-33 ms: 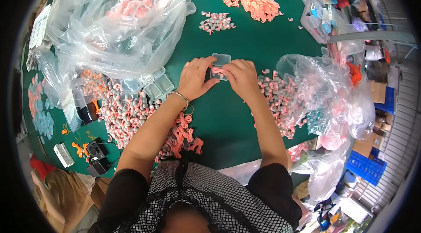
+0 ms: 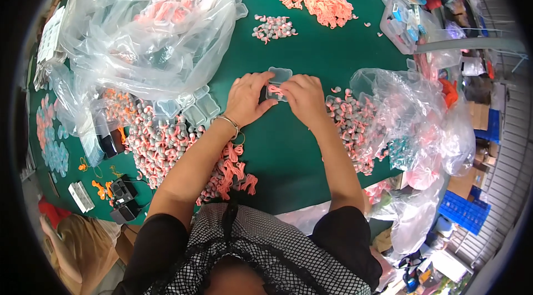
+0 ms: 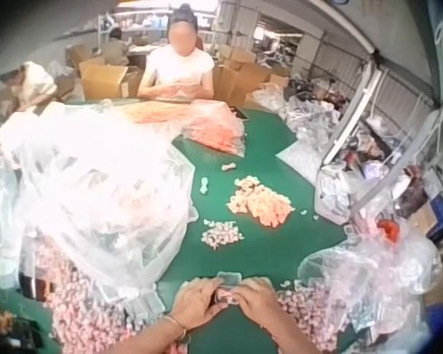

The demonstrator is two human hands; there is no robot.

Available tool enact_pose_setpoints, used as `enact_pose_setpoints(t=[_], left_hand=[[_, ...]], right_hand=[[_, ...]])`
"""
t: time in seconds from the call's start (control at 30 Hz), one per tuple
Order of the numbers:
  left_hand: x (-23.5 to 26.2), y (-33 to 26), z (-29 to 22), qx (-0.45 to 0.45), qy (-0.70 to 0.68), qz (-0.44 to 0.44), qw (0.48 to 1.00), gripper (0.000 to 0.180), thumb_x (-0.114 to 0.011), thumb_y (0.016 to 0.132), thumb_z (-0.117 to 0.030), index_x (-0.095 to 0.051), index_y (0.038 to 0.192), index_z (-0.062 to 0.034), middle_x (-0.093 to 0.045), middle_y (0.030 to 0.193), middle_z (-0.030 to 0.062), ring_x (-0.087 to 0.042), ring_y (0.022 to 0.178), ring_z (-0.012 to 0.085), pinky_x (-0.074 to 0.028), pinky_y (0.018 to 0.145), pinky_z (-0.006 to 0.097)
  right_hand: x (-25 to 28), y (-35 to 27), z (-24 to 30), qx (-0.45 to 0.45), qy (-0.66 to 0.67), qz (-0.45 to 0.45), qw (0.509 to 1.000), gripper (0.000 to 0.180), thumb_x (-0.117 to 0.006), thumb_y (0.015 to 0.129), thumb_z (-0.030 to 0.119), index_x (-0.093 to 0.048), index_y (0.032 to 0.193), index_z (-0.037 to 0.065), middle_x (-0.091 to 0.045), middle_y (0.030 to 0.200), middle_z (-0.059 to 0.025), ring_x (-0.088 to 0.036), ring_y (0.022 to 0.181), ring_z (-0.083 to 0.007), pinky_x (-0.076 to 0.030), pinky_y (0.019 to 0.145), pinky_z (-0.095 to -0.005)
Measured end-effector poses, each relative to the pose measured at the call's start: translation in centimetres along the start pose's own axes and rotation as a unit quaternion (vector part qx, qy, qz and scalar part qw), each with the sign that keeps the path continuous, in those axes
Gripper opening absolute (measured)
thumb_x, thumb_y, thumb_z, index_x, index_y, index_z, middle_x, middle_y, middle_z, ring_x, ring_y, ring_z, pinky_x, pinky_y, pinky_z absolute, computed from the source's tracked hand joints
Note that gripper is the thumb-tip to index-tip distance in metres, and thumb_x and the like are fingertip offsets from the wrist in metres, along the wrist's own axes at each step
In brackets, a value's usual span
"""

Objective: Sorting and packing small pink and white components into small plastic containers.

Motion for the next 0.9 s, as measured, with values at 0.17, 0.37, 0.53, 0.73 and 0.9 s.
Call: enact_pose_setpoints(t=[0.17, 0.37, 0.53, 0.73, 0.9], left_hand=[[0.2, -0.2, -0.4, -0.027, 0.013, -0.020, 0.999, 0.056, -0.079, 0.068, -0.022, -0.054, 0.117, -0.0131, -0.060, 0.098, 0.0035, -0.056, 0.095, 0.0246, -0.041, 0.079, 0.039], [0.2, 0.1, -0.5, -0.013, -0.007, -0.017, 1.000, 0.058, -0.079, 0.068, -0.021, -0.054, 0.119, -0.0125, -0.059, 0.097, 0.0038, -0.056, 0.095, 0.0244, -0.041, 0.078, 0.039], [0.7, -0.3, 0.1, 0.005, -0.011, -0.012, 1.000, 0.057, -0.079, 0.068, -0.020, -0.056, 0.120, -0.0119, -0.059, 0.096, 0.0037, -0.056, 0.094, 0.0243, -0.041, 0.078, 0.039], [0.2, -0.2, -0.6, -0.059, 0.005, -0.025, 0.998, 0.033, -0.068, 0.082, -0.026, -0.063, 0.110, -0.0090, -0.059, 0.096, 0.0055, -0.056, 0.093, 0.0269, -0.042, 0.078, 0.039], [0.7, -0.5, -0.9, -0.053, -0.044, -0.010, 0.998, 0.023, -0.064, 0.084, -0.027, -0.066, 0.095, -0.0075, -0.058, 0.093, 0.0075, -0.058, 0.087, 0.0294, -0.045, 0.076, 0.042]], right_hand=[[0.2, 0.6, 0.0, -0.008, -0.003, 0.004, 1.000, 0.016, -0.071, 0.075, 0.007, -0.066, 0.090, 0.009, -0.060, 0.093, -0.0048, -0.057, 0.088, -0.0249, -0.042, 0.080, -0.0380], [-1.7, 0.7, -5.0, -0.151, 0.093, 0.033, 0.984, 0.027, -0.069, 0.075, 0.003, -0.062, 0.101, 0.005, -0.059, 0.101, -0.0104, -0.060, 0.089, -0.0322, -0.050, 0.073, -0.0395], [-0.6, 0.0, -1.9, -0.058, 0.104, 0.011, 0.993, 0.028, -0.070, 0.075, 0.003, -0.061, 0.102, 0.003, -0.059, 0.102, -0.0125, -0.060, 0.089, -0.0343, -0.051, 0.075, -0.0400], [-0.6, -1.2, 0.5, -0.020, 0.081, 0.026, 0.996, 0.035, -0.071, 0.076, 0.003, -0.058, 0.109, 0.003, -0.059, 0.102, -0.0122, -0.055, 0.100, -0.0326, -0.048, 0.083, -0.0387], [-2.1, -1.7, -0.6, -0.111, 0.222, 0.059, 0.967, 0.028, -0.067, 0.078, 0.000, -0.061, 0.105, 0.000, -0.060, 0.094, -0.0115, -0.061, 0.081, -0.0249, -0.050, 0.071, -0.0337]])
Point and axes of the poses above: each hand's wrist, its own y-axis towards the middle knuckle, its own x-axis out of the back of the hand, z = x × y, the point moved 10 cm from there along y, towards the middle knuckle
